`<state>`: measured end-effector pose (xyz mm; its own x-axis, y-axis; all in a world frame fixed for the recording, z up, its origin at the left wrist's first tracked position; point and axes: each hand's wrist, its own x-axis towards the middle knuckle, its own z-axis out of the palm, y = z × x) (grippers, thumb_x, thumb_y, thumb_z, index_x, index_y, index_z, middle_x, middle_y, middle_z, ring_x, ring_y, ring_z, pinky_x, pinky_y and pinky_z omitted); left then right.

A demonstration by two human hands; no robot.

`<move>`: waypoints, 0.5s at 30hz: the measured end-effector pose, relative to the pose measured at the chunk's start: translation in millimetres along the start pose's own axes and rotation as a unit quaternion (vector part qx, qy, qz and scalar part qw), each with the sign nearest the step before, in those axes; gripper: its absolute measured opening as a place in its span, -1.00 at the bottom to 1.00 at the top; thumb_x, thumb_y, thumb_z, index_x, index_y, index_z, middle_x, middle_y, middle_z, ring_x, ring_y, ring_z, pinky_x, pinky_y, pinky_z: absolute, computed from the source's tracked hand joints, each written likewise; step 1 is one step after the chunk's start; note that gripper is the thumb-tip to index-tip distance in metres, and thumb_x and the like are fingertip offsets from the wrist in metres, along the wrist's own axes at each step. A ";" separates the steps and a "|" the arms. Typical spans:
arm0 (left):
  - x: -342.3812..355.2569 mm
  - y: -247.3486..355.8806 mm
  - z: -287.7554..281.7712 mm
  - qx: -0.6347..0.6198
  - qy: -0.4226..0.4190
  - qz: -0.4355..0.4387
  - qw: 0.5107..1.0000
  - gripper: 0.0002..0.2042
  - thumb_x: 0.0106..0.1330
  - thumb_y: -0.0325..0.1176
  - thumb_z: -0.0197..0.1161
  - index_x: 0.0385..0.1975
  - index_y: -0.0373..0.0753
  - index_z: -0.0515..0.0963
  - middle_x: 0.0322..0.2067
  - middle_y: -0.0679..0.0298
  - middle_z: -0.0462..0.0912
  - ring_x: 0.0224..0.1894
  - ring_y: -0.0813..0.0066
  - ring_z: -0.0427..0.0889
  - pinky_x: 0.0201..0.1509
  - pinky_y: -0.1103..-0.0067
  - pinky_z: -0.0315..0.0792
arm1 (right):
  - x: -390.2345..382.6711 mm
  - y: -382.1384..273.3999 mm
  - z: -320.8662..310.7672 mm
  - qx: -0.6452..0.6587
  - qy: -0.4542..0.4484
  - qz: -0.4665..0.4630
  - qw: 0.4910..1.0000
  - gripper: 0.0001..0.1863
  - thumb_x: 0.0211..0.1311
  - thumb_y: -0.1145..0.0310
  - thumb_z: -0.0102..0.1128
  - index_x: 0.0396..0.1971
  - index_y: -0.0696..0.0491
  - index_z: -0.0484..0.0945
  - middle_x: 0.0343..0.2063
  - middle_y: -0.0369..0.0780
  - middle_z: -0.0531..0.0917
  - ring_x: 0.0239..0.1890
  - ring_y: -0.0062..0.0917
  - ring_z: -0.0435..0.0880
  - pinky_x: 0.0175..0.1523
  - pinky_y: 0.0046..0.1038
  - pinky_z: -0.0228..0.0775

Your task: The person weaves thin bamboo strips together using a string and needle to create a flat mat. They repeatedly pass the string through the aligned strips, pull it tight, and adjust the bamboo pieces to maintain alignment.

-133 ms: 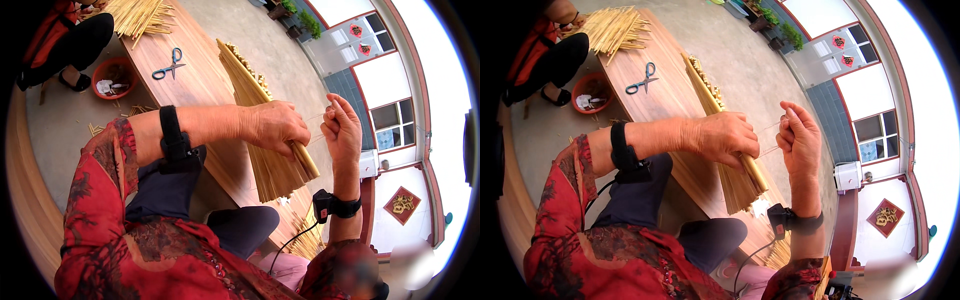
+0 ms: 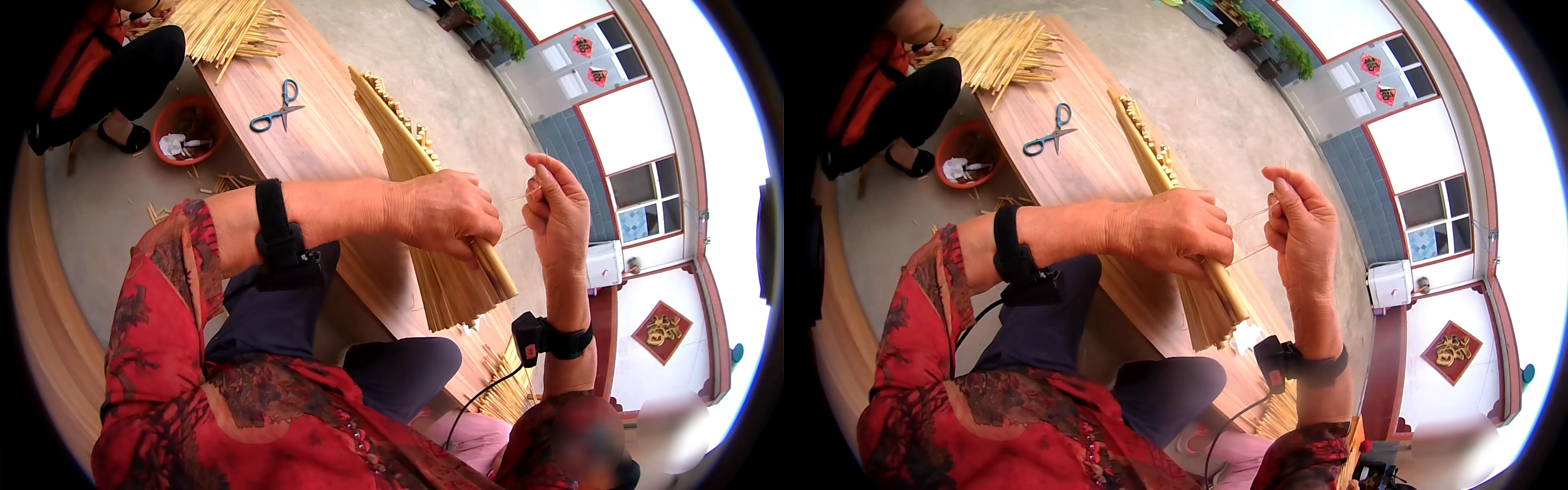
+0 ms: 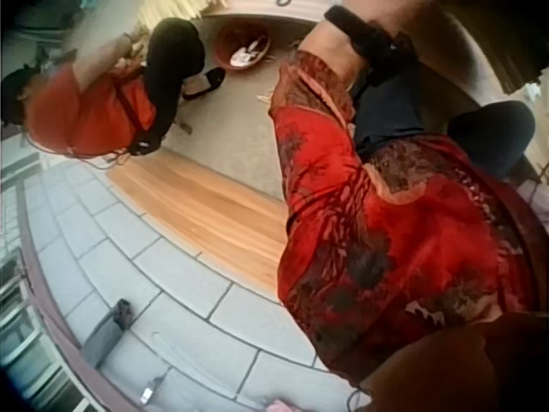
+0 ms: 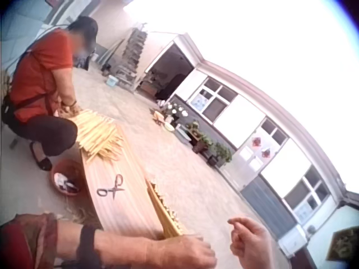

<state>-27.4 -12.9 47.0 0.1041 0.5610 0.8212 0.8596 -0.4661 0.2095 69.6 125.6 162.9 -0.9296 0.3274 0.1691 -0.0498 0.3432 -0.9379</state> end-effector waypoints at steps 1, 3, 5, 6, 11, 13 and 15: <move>-0.3 1.2 -0.4 -0.007 0.002 0.005 1.000 -0.74 0.00 -0.19 0.46 -0.43 -0.11 0.53 -0.43 0.38 0.61 -0.24 0.36 0.60 -0.15 0.39 0.35 | -3.6 0.3 1.8 -0.022 0.008 -0.004 1.000 -0.79 0.42 0.39 0.10 -0.08 0.15 0.59 -0.61 -0.45 0.36 -0.66 -0.88 0.12 -0.63 -0.76 -0.09; -4.3 5.5 0.2 -0.021 -0.001 0.010 1.000 -0.73 -0.03 -0.21 0.47 -0.44 -0.12 0.52 -0.44 0.37 0.59 -0.26 0.35 0.59 -0.17 0.40 0.35 | -4.6 0.6 4.1 -0.003 -0.012 -0.012 1.000 -0.79 0.41 0.37 0.12 -0.08 0.15 0.59 -0.61 -0.46 0.36 -0.67 -0.87 0.13 -0.63 -0.76 -0.10; -18.0 14.7 7.4 -0.015 -0.003 0.008 1.000 -0.73 -0.07 -0.23 0.47 -0.44 -0.11 0.52 -0.46 0.37 0.57 -0.28 0.35 0.58 -0.18 0.42 0.36 | -11.9 15.1 6.3 0.031 -0.021 0.020 0.999 -0.78 0.40 0.37 0.13 -0.08 0.15 0.59 -0.62 -0.46 0.35 -0.67 -0.86 0.13 -0.63 -0.75 -0.10; -22.6 17.3 2.8 0.000 -0.007 0.020 1.000 -0.73 -0.08 -0.24 0.47 -0.45 -0.11 0.51 -0.47 0.36 0.56 -0.29 0.35 0.57 -0.18 0.42 0.37 | -14.3 22.4 11.4 0.051 -0.017 0.036 0.998 -0.78 0.40 0.37 0.13 -0.08 0.16 0.59 -0.62 -0.46 0.35 -0.67 -0.85 0.13 -0.63 -0.75 -0.10; -75.8 31.8 1.3 -0.061 -0.054 0.010 0.997 -0.71 0.04 -0.45 0.36 -0.21 -0.24 0.55 -0.23 0.23 0.61 -0.17 0.22 0.58 -0.01 0.39 0.43 | -50.0 49.2 23.6 0.150 -0.026 0.133 0.979 -0.77 0.42 0.37 0.09 -0.06 0.17 0.58 -0.60 -0.42 0.39 -0.68 -0.82 0.16 -0.62 -0.69 0.05; -102.6 43.4 3.7 -0.090 -0.056 -0.034 0.994 -0.69 0.04 -0.50 0.35 -0.16 -0.25 0.55 -0.18 0.18 0.61 -0.12 0.19 0.59 0.01 0.37 0.44 | -70.7 60.4 32.1 0.174 -0.058 0.166 0.969 -0.77 0.43 0.38 0.08 -0.06 0.17 0.58 -0.58 -0.42 0.40 -0.67 -0.81 0.19 -0.60 -0.70 0.12; -130.1 52.3 7.2 -0.073 -0.077 -0.076 0.991 -0.65 0.05 -0.46 0.39 -0.12 -0.26 0.54 -0.07 0.15 0.61 -0.08 0.17 0.59 0.02 0.34 0.45 | -94.0 78.7 38.7 0.210 -0.067 0.226 0.949 -0.77 0.44 0.39 0.06 -0.04 0.15 0.57 -0.56 -0.41 0.42 -0.65 -0.79 0.23 -0.55 -0.71 0.21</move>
<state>7.6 -105.3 -52.7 0.0635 0.7256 0.6852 0.7905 -0.4557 0.4093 138.9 87.8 61.6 -0.9272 0.2333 -0.2930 0.2502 -0.1963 -0.9481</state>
